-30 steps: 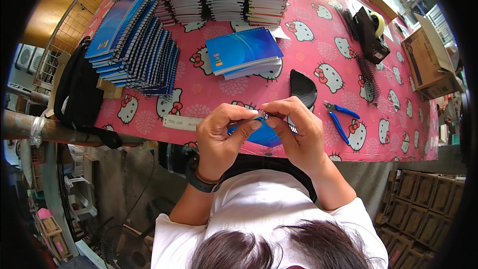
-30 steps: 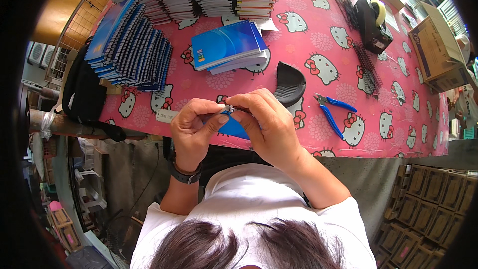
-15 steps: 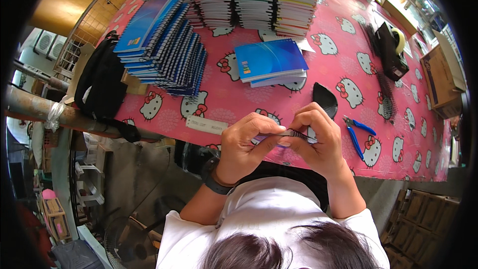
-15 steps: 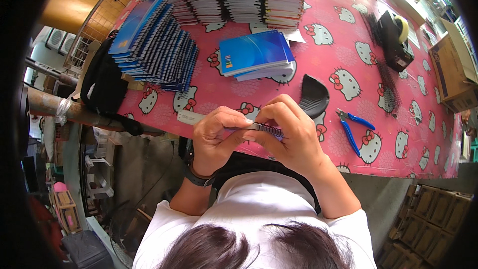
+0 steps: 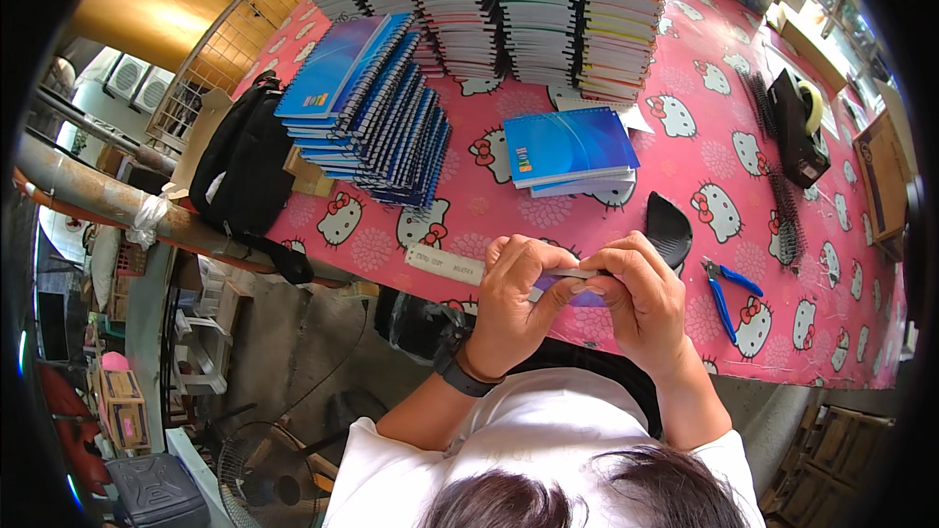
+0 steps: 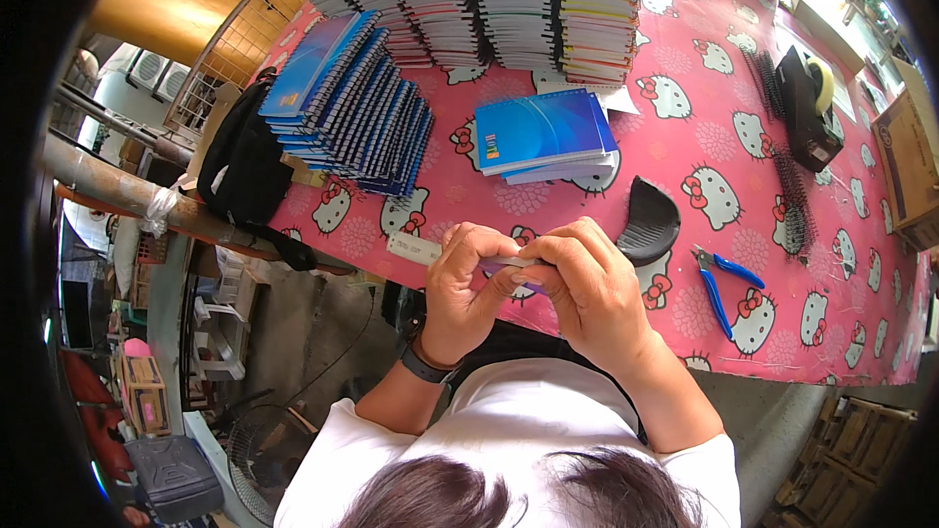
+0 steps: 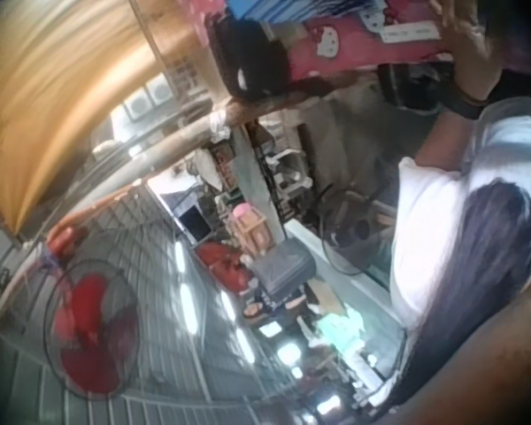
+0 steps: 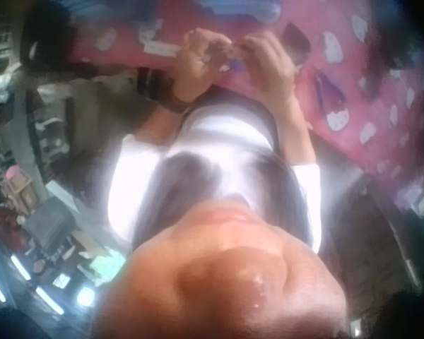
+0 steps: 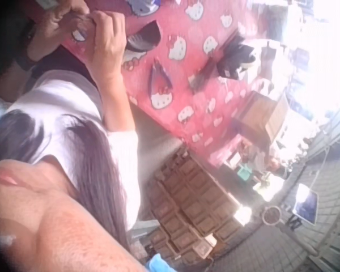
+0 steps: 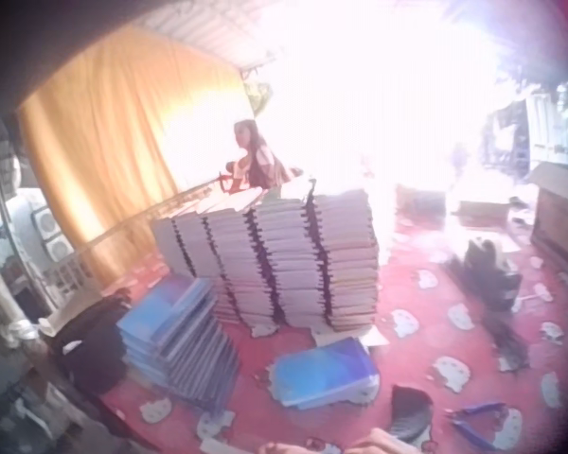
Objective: The person assembles notebooks by threading a plastic spiral through the holes of a paper stack and covers, then cuts the excess spiral using pliers.
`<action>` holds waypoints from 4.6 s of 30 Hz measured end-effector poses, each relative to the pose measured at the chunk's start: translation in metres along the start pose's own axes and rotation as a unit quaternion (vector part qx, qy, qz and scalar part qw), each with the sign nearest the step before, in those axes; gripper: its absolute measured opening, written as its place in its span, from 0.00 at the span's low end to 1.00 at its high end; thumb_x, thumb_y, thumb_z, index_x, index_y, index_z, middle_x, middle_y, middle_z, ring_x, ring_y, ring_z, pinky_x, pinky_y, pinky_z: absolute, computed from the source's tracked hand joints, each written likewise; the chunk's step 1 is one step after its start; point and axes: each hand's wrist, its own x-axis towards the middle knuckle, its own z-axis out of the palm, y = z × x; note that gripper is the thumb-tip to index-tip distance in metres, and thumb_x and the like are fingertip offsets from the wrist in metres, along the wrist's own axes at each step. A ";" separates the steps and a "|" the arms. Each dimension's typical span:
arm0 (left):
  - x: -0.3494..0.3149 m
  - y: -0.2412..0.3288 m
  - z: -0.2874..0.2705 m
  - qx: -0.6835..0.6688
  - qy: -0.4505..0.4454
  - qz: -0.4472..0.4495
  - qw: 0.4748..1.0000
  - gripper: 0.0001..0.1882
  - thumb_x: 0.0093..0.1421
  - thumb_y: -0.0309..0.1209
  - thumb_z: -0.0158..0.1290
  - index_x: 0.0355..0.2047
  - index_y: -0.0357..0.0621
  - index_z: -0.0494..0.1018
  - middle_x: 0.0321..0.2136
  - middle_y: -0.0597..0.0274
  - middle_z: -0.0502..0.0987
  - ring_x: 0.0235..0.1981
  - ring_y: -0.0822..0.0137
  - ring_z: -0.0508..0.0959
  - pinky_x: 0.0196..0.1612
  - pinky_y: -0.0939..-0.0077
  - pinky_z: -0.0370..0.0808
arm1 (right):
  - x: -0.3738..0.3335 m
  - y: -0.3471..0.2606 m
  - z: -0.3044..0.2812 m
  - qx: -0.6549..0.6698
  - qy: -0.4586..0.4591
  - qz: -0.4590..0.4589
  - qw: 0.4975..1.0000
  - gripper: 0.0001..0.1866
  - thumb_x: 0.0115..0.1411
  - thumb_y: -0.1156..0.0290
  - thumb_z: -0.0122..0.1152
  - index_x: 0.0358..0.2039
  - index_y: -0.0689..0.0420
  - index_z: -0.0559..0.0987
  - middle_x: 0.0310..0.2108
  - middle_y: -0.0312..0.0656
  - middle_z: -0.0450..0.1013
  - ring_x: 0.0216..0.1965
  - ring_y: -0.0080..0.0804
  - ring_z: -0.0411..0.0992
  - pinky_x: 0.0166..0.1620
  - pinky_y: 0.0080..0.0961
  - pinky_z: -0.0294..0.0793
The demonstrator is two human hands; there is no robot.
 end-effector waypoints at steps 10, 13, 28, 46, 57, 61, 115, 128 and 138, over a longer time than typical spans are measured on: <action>0.188 -0.004 -0.193 0.236 0.075 0.078 0.966 0.16 0.69 0.40 0.43 0.37 0.40 0.74 0.27 0.61 0.77 0.27 0.69 0.74 0.34 0.77 0.71 | -0.008 0.035 -0.028 -0.101 0.112 0.093 0.984 0.23 0.56 0.67 0.64 0.52 0.60 0.72 0.51 0.48 0.70 0.52 0.44 0.67 0.54 0.35 0.68; 0.253 -0.053 -0.218 0.279 -0.073 0.049 0.956 0.17 0.68 0.42 0.44 0.44 0.42 0.74 0.34 0.54 0.79 0.35 0.64 0.79 0.43 0.75 0.73 | -0.022 0.058 -0.019 -0.113 0.124 0.108 0.980 0.16 0.55 0.74 0.62 0.46 0.59 0.76 0.48 0.46 0.72 0.50 0.44 0.68 0.51 0.34 0.69; 0.142 -0.023 -0.027 0.210 -0.134 0.286 0.925 0.14 0.47 0.33 0.65 0.35 0.45 0.78 0.38 0.60 0.77 0.43 0.60 0.75 0.44 0.67 0.73 | -0.041 0.093 -0.007 -0.190 0.106 0.115 0.969 0.14 0.47 0.72 0.67 0.36 0.56 0.78 0.40 0.39 0.75 0.46 0.40 0.67 0.50 0.37 0.63; 0.136 -0.092 0.016 0.111 -0.227 0.102 0.962 0.22 0.42 0.37 0.69 0.37 0.42 0.80 0.40 0.58 0.78 0.40 0.62 0.78 0.43 0.73 0.75 | -0.049 0.096 -0.016 -0.364 0.117 0.225 0.896 0.14 0.45 0.68 0.72 0.34 0.50 0.80 0.40 0.30 0.75 0.48 0.33 0.65 0.53 0.39 0.55; 0.142 -0.095 0.013 0.034 -0.238 0.069 0.968 0.20 0.43 0.36 0.69 0.35 0.39 0.80 0.33 0.59 0.79 0.32 0.64 0.79 0.35 0.72 0.75 | -0.049 0.096 -0.015 -0.353 0.113 0.233 0.899 0.13 0.46 0.67 0.71 0.34 0.50 0.80 0.41 0.30 0.75 0.49 0.33 0.64 0.54 0.39 0.54; 0.147 -0.084 0.000 0.072 -0.184 0.096 0.976 0.13 0.51 0.31 0.64 0.36 0.39 0.80 0.32 0.57 0.80 0.33 0.60 0.80 0.37 0.72 0.76 | -0.043 0.090 -0.016 -0.350 0.151 0.199 0.903 0.12 0.48 0.67 0.68 0.36 0.51 0.80 0.41 0.32 0.75 0.49 0.32 0.65 0.54 0.38 0.55; 0.008 -0.028 0.048 0.124 -0.019 0.110 0.986 0.11 0.50 0.29 0.63 0.36 0.51 0.81 0.29 0.69 0.77 0.33 0.66 0.73 0.39 0.70 0.64 | -0.034 0.081 -0.128 -0.120 0.030 0.239 0.963 0.15 0.58 0.82 0.56 0.45 0.55 0.80 0.32 0.42 0.71 0.33 0.32 0.71 0.37 0.26 0.73; 0.010 -0.024 0.046 0.116 -0.039 0.109 0.987 0.10 0.49 0.28 0.63 0.34 0.51 0.81 0.28 0.69 0.76 0.33 0.66 0.72 0.40 0.70 0.63 | -0.037 0.045 -0.072 -0.021 -0.072 0.176 0.982 0.11 0.53 0.81 0.62 0.38 0.57 0.80 0.31 0.39 0.71 0.33 0.29 0.72 0.34 0.24 0.72; 0.010 -0.006 0.048 0.138 -0.074 0.088 0.984 0.07 0.52 0.32 0.60 0.34 0.52 0.78 0.34 0.71 0.74 0.37 0.66 0.71 0.45 0.62 0.59 | -0.038 0.041 -0.063 0.077 -0.101 0.239 0.963 0.29 0.56 0.79 0.61 0.59 0.57 0.67 0.26 0.36 0.70 0.24 0.20 0.64 0.31 0.20 0.69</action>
